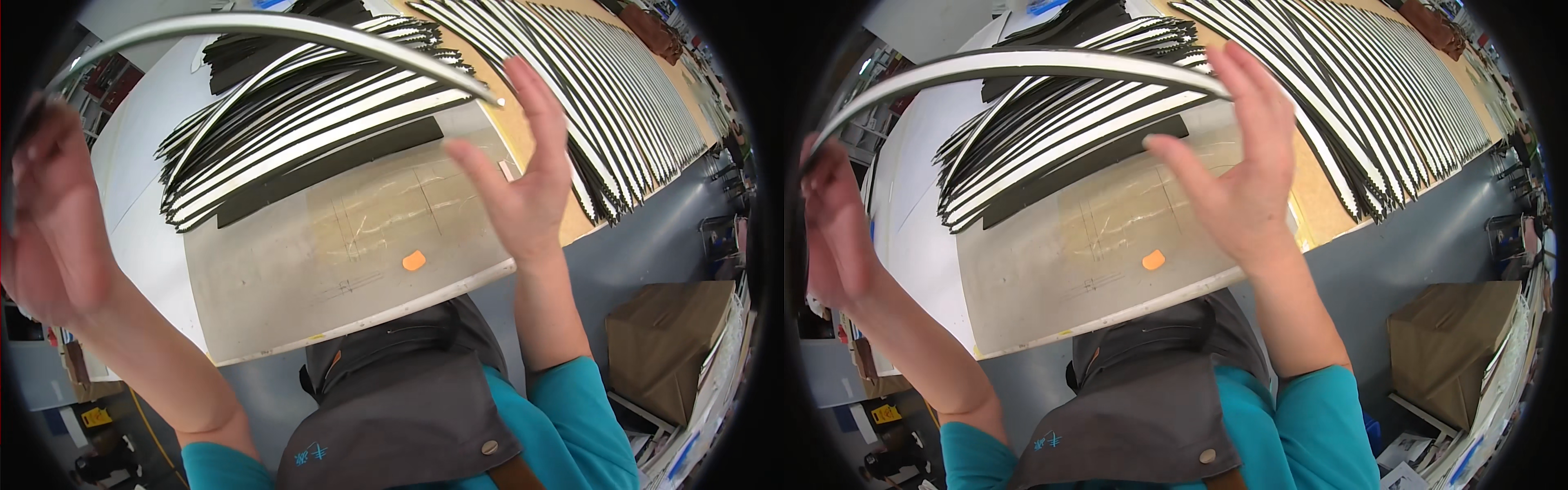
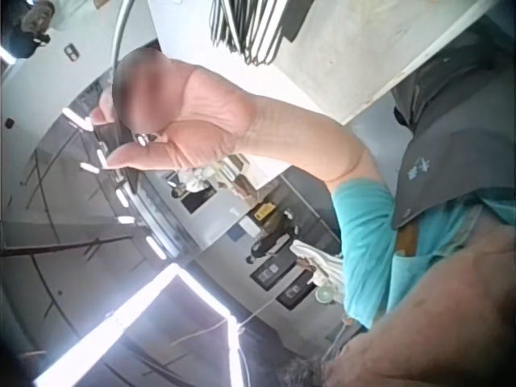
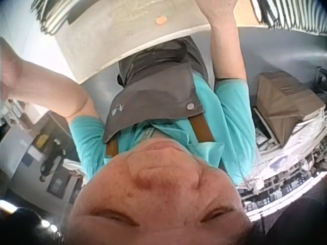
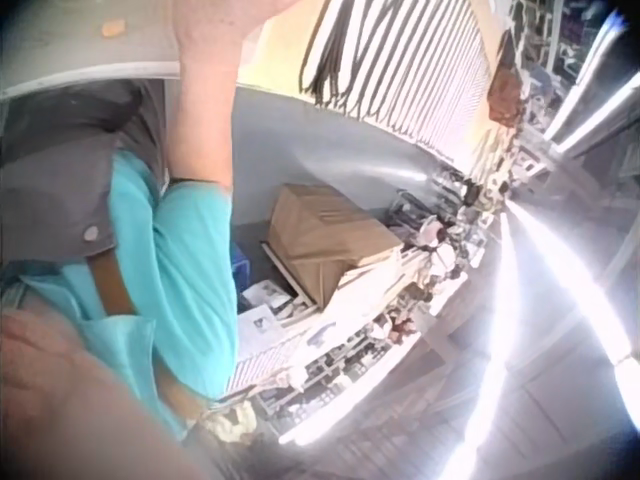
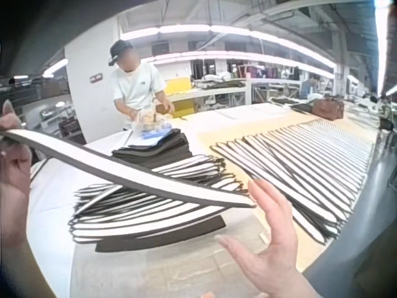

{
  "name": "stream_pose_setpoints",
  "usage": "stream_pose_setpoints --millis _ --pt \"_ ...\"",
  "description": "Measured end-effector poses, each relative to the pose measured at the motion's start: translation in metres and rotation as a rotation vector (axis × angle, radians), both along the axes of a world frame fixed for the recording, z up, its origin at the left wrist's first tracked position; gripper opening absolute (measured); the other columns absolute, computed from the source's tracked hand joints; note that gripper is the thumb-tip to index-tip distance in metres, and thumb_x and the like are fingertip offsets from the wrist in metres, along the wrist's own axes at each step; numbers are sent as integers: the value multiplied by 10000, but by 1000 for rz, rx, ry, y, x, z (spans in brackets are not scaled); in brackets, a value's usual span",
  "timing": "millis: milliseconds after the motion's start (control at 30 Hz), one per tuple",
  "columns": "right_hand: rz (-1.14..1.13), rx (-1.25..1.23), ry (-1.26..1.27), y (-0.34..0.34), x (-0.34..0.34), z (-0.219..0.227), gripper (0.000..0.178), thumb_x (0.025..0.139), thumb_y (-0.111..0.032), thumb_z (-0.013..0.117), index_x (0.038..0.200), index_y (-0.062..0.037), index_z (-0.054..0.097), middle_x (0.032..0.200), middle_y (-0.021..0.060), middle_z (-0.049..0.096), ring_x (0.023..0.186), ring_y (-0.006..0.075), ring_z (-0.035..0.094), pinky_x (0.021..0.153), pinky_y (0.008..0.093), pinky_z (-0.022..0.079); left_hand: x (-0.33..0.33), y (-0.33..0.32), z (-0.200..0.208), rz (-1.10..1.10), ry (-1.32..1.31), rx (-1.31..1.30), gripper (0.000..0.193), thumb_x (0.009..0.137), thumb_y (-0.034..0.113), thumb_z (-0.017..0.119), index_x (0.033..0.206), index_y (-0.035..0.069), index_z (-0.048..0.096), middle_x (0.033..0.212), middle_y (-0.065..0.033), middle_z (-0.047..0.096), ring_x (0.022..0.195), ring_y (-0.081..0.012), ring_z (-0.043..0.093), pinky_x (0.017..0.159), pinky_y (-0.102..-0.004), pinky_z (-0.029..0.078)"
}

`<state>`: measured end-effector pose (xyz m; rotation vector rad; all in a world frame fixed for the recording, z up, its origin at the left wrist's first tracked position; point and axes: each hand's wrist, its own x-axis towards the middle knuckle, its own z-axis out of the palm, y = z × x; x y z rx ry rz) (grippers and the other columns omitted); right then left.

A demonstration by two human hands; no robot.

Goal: The person repeatedly picks up long, thin, dark strips with serrated edges from a pile on a white table. They place each strip onto a marked area on the table, align it, and press it down with their hands. The person then uses a small orange tool to rub along the length of the strip, likely to secure it or smooth it out, before moving to the next strip.

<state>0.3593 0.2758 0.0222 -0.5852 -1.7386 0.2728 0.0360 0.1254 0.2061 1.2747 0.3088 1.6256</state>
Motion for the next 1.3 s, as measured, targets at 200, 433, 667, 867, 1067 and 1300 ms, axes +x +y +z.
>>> stream_pose_setpoints --millis 200,433,667,867,1067,1300 --pt "20 -111 -313 -8 25 -25 427 787 -51 826 1206 -102 765 1259 65 743 1239 303 630 1084 448 438 14 -68 -170 624 -382 -320 483 988 50 633 1429 -95 499 1243 -115 579 1071 -207 576 1049 -360 458" --pt "201 -401 -628 -45 52 -57 409 844 -176 834 1238 -101 752 1329 63 720 1306 278 612 1191 505 353 0 -134 -252 553 -306 -686 687 929 8 650 1556 -37 374 1260 -117 620 988 -155 578 953 -303 463" --pt "80 -309 -742 -40 49 -54 542 888 -254 815 1378 -72 672 1470 108 638 1415 288 550 1229 534 310 -18 -132 -243 530 -158 -745 747 904 4 680 1571 -35 348 1249 -118 664 988 -154 624 893 -289 504" --pt "41 -380 -750 -40 61 -54 554 895 -280 809 1383 -59 667 1497 116 620 1430 277 539 1232 536 303 -14 -124 -241 629 -96 -815 731 947 11 672 1589 -33 326 1340 -159 656 985 -144 642 862 -273 521" --pt "40 -379 -729 -39 62 -55 557 883 -264 820 1376 -49 673 1488 114 630 1420 269 548 1155 486 358 -41 -145 -242 737 -119 -853 575 1040 59 622 1560 -47 400 1352 -171 650 877 -99 588 812 -252 507" --pt "-12 -370 -712 -41 59 -55 546 858 -225 835 1350 -39 691 1460 100 655 1382 258 576 1085 425 377 -57 -158 -249 1152 425 -1000 516 1039 118 660 1513 2 491 1410 -136 614 978 -111 585 857 -242 478"
